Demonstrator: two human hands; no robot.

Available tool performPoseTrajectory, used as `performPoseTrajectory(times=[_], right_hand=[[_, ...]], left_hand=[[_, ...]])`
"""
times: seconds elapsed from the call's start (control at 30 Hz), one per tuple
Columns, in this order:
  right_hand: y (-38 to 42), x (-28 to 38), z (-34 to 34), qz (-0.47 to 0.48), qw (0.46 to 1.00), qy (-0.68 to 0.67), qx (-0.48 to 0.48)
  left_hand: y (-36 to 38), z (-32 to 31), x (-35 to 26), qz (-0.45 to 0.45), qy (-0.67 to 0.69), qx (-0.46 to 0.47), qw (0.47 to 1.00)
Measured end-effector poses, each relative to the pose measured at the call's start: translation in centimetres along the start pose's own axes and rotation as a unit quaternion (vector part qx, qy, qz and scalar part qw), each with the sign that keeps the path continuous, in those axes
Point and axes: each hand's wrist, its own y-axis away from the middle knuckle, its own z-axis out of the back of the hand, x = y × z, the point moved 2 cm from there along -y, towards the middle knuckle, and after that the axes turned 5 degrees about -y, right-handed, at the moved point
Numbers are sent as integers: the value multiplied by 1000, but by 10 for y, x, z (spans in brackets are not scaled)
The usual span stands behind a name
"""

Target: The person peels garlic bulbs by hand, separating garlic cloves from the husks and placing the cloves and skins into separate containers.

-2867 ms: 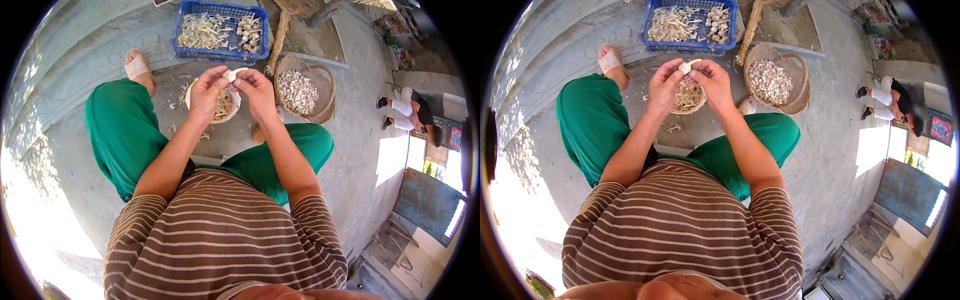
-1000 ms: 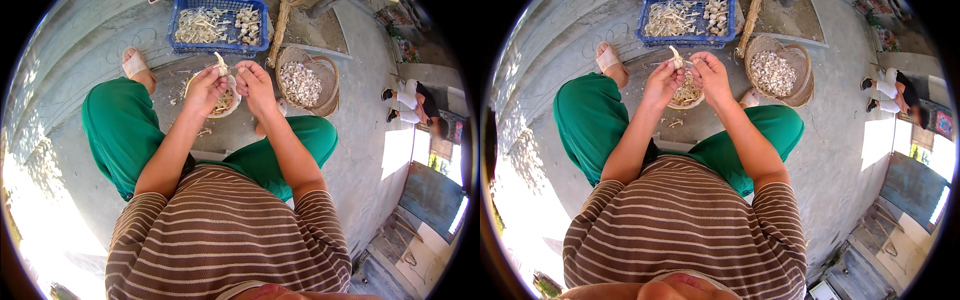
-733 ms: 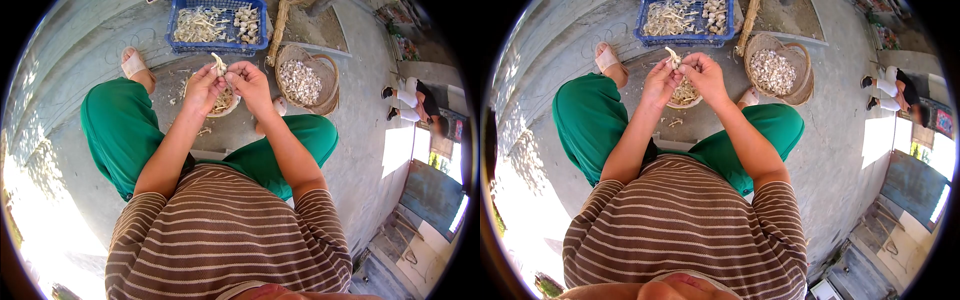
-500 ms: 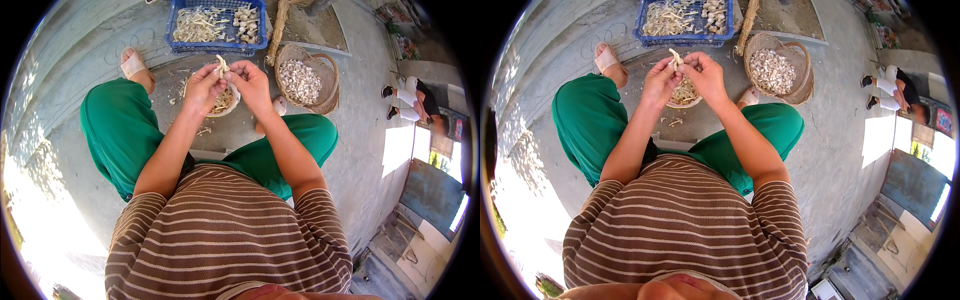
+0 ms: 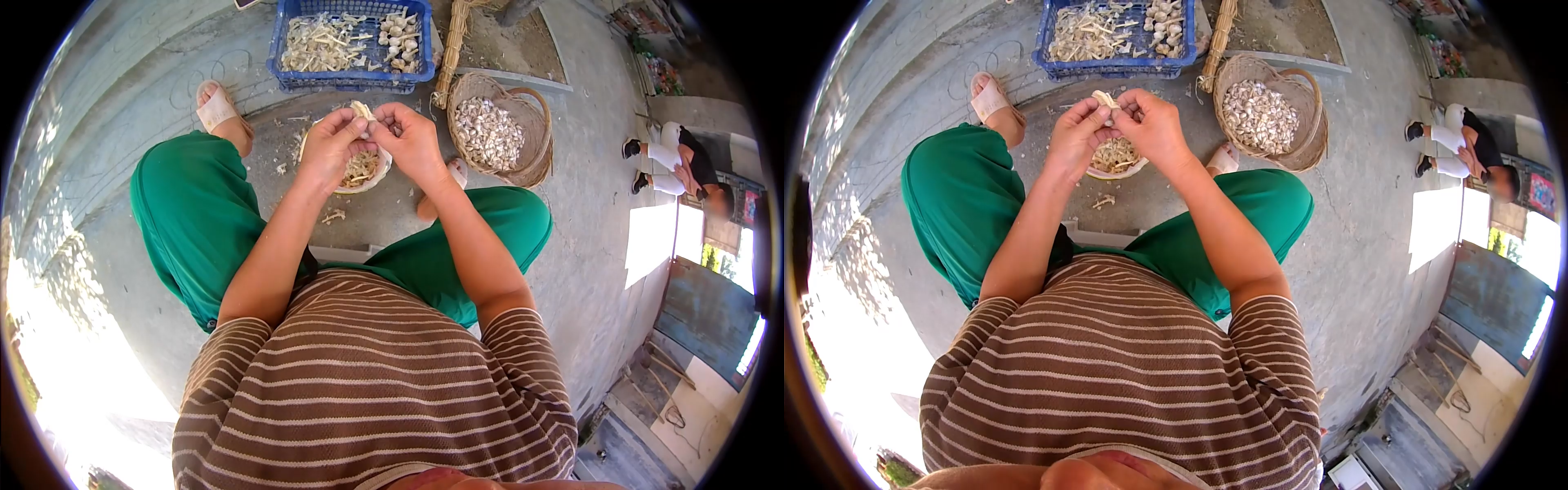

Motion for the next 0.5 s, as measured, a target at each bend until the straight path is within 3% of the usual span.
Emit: performPoseTrajectory(times=[0.2,0.5], right_hand=[[-3,-8,1,-32,986,-155,46],[-5,-13,3,-18,995,-88,40]], left_hand=[[2,0,-3,23,-7,-5,1000],[4,-4,-2,2,-59,-23,998]])
